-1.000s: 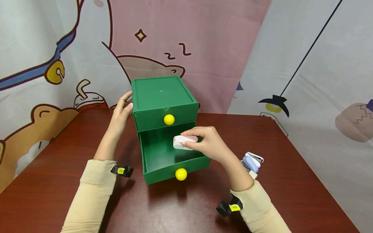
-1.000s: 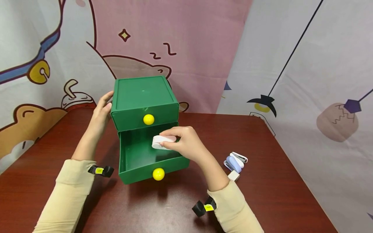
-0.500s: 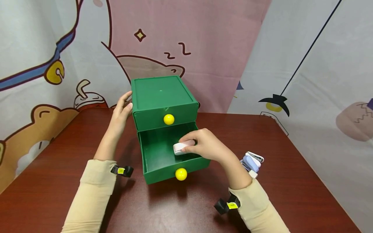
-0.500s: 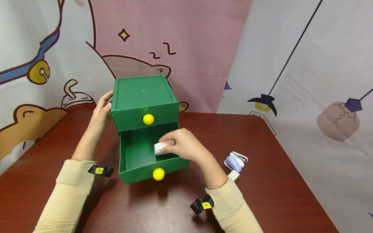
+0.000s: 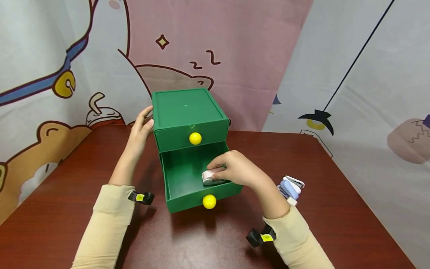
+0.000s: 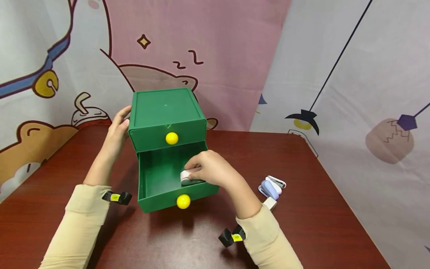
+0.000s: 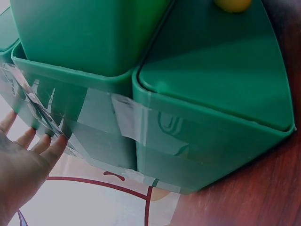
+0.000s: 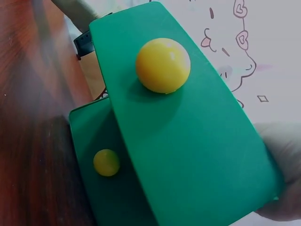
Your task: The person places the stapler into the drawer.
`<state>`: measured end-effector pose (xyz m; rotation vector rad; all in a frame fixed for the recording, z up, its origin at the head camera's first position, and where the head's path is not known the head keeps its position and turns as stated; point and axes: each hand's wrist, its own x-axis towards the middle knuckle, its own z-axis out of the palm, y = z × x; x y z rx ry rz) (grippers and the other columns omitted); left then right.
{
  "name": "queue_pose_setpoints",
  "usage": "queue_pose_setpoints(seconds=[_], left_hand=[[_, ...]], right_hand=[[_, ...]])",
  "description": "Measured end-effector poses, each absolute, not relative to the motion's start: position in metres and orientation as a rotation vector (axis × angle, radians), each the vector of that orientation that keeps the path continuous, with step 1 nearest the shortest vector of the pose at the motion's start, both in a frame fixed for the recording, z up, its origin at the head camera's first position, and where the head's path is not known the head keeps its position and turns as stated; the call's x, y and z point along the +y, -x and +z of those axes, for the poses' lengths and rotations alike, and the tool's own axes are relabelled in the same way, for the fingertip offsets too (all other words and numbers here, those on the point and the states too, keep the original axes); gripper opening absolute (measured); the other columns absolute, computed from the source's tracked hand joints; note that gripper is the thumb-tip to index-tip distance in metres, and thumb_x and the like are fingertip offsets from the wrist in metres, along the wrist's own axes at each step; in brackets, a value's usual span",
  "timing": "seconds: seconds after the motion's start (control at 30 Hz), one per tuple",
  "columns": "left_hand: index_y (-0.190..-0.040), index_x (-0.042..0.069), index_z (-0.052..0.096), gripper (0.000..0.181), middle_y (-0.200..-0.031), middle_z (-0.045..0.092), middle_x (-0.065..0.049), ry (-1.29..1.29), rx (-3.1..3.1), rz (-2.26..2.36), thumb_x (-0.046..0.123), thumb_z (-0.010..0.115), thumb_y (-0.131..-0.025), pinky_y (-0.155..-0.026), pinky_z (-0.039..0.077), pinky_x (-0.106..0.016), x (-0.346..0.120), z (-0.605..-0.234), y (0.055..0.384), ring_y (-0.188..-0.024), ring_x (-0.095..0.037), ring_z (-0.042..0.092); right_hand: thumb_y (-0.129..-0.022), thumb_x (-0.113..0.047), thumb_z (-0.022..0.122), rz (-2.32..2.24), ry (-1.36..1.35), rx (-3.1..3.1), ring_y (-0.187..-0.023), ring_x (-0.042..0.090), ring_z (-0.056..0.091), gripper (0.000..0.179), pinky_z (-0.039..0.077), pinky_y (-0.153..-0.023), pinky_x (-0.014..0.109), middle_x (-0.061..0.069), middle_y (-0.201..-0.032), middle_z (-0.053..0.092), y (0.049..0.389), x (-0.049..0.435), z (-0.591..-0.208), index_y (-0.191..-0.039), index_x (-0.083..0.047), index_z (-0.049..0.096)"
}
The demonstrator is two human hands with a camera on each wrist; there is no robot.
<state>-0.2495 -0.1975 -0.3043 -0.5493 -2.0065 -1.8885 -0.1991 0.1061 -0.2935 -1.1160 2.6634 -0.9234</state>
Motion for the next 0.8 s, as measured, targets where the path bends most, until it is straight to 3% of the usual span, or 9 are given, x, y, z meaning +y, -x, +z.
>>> queue_pose_setpoints(seconds=[0.13, 0.27, 0.47, 0.8], left_hand=[[-0.140, 0.015, 0.030, 0.050, -0.136, 0.030, -0.017, 0.554, -1.995, -1.903, 0.027, 0.044, -0.094, -0.098, 0.026, -0.044, -0.196, -0.305, 0.250, -0.127, -0.022, 0.029], [-0.141, 0.012, 0.028, 0.051, -0.136, 0.029, -0.018, 0.542, -2.013, -1.894, 0.025, 0.042, -0.094, -0.098, 0.025, -0.046, -0.193, -0.299, 0.243, -0.127, -0.023, 0.028], [-0.141, 0.013, 0.028, 0.050, -0.137, 0.028, -0.018, 0.531, -2.019, -1.888, 0.024, 0.041, -0.094, -0.099, 0.024, -0.048, -0.195, -0.301, 0.246, -0.128, -0.023, 0.027], [-0.141, 0.015, 0.030, 0.050, -0.137, 0.030, -0.016, 0.542, -1.994, -1.906, 0.027, 0.043, -0.094, -0.099, 0.024, -0.046, -0.197, -0.304, 0.249, -0.126, -0.021, 0.029]], right_hand=[[-0.080, -0.018, 0.069, -1.086, 1.130, 2.646, -0.086, 0.005, 0.058, 0.025, 0.047, -0.075, 0.030, -0.001, -0.097, 0.066, 0.197, 0.111, -0.295, -0.103, -0.009, 0.069], [-0.080, -0.022, 0.069, -1.258, 1.211, 2.662, -0.085, 0.005, 0.058, 0.022, 0.047, -0.074, 0.036, -0.005, -0.095, 0.066, 0.195, 0.117, -0.295, -0.100, -0.014, 0.069], [-0.080, -0.025, 0.069, -1.410, 1.285, 2.717, -0.087, 0.009, 0.058, 0.019, 0.046, -0.070, 0.034, -0.009, -0.094, 0.065, 0.188, 0.133, -0.293, -0.098, -0.018, 0.070], [-0.079, -0.025, 0.069, -1.381, 1.276, 2.842, -0.094, 0.008, 0.056, 0.019, 0.045, -0.080, 0.029, -0.009, -0.096, 0.064, 0.179, 0.174, -0.290, -0.098, -0.022, 0.068]])
